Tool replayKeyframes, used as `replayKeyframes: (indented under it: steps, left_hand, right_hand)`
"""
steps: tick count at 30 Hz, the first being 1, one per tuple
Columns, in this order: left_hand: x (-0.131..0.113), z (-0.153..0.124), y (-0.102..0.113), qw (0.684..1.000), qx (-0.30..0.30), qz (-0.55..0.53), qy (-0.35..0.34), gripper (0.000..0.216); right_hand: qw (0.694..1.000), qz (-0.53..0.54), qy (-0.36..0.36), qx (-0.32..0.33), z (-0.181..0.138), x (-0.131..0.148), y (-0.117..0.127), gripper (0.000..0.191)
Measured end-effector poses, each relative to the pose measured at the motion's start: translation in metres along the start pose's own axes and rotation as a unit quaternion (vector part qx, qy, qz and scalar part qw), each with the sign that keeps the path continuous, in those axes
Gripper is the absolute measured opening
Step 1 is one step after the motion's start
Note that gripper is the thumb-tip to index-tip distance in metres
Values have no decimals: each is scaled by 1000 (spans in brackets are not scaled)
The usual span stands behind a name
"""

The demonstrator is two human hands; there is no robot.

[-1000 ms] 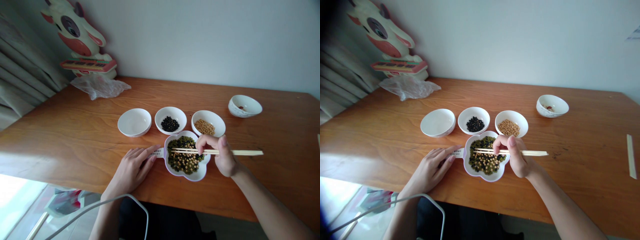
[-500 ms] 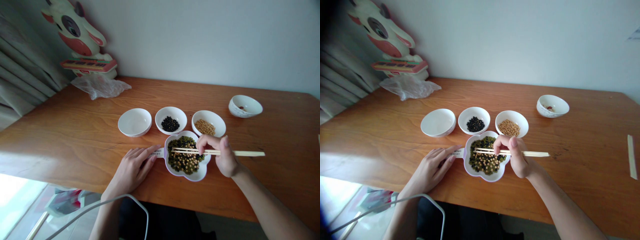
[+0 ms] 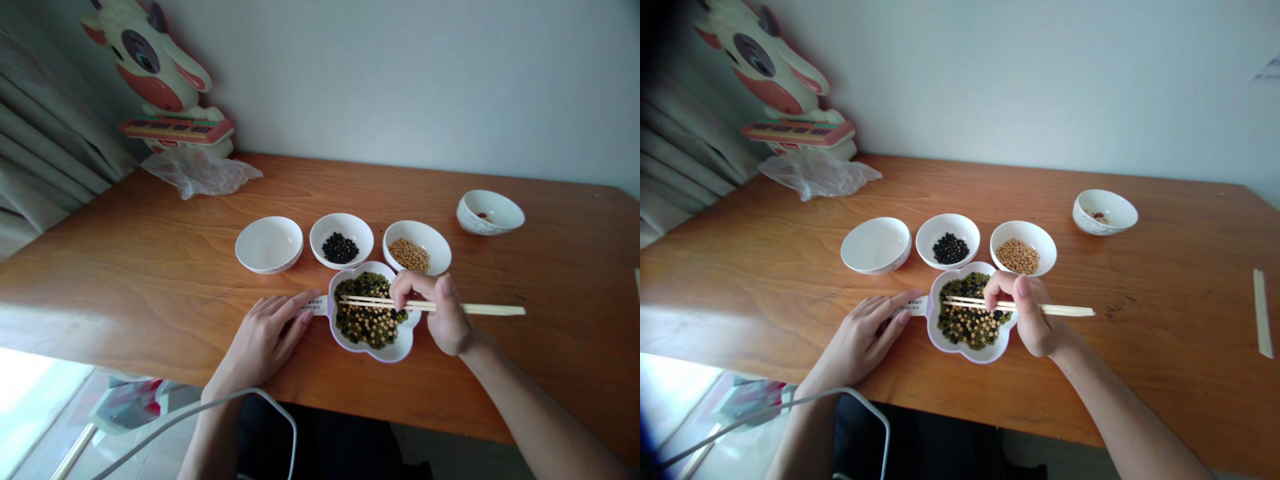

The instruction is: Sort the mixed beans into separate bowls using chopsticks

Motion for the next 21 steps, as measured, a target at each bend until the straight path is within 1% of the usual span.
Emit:
replayKeyframes:
  steps: [7,14,19,21]
  left_hand:
    - [1,0,0,1000,-1,6,-3,39]
    - [0,0,1,1000,4,-1,2,38]
    - [1,0,1,1000,-1,-6,0,37]
    - [1,0,1,1000,-4,-6,-1,38]
  right_hand:
    - [1000,1,13,-20,0,-1,0,74]
    - [1000,5,0,-17,0,1,2,75]
    - [999,-27,29,5,2,1,1,68]
    - [999,-35,29,-3,3,2,4,68]
Point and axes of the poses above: each hand's wrist, its own z-axis towards the middle knuckle, its own y-axis out of the back of the hand, x = y × z, the point moved 1 cm from there along z, towards the middle knuckle, and after that the axes turned 12 degrees about -x, right-handed, at the moved point
